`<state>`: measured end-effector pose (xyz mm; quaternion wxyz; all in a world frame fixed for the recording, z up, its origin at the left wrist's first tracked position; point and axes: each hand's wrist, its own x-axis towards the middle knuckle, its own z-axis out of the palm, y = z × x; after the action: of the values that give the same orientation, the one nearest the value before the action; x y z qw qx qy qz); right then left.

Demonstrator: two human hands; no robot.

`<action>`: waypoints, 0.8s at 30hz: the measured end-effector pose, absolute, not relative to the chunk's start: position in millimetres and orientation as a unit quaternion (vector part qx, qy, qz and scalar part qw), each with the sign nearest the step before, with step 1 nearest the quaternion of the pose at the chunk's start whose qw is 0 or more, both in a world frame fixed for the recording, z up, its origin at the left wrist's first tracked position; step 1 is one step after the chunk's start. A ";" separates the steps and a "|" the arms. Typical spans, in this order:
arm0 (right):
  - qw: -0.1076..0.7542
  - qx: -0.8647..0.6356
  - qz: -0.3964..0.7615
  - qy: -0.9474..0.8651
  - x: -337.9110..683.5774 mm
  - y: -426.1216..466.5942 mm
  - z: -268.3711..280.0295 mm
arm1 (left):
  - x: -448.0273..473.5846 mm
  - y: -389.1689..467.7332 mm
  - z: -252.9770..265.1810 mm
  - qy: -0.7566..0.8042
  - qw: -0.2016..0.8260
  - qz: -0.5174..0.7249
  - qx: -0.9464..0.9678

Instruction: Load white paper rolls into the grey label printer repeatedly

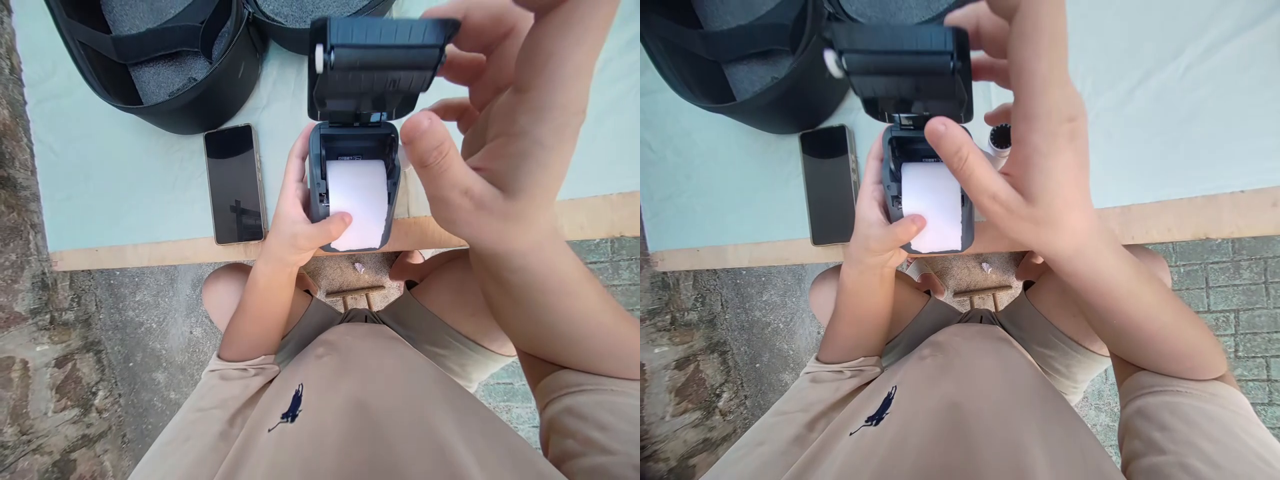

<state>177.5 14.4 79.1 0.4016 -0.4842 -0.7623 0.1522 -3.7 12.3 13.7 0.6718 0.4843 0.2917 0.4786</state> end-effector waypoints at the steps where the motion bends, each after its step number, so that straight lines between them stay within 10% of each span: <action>1: 0.413 -0.476 0.143 -0.763 176.7 14.6 79.3 | -3.7 12.0 13.6 0.297 0.670 0.480 0.483; 24: 0.323 -0.414 0.097 -0.846 184.8 12.2 76.4 | 1.3 6.7 21.2 0.286 0.704 0.516 0.396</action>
<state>184.8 12.2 76.4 0.3225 -0.4141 -0.8456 0.0974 1.3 6.7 21.2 0.7036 0.3963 0.2865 0.5157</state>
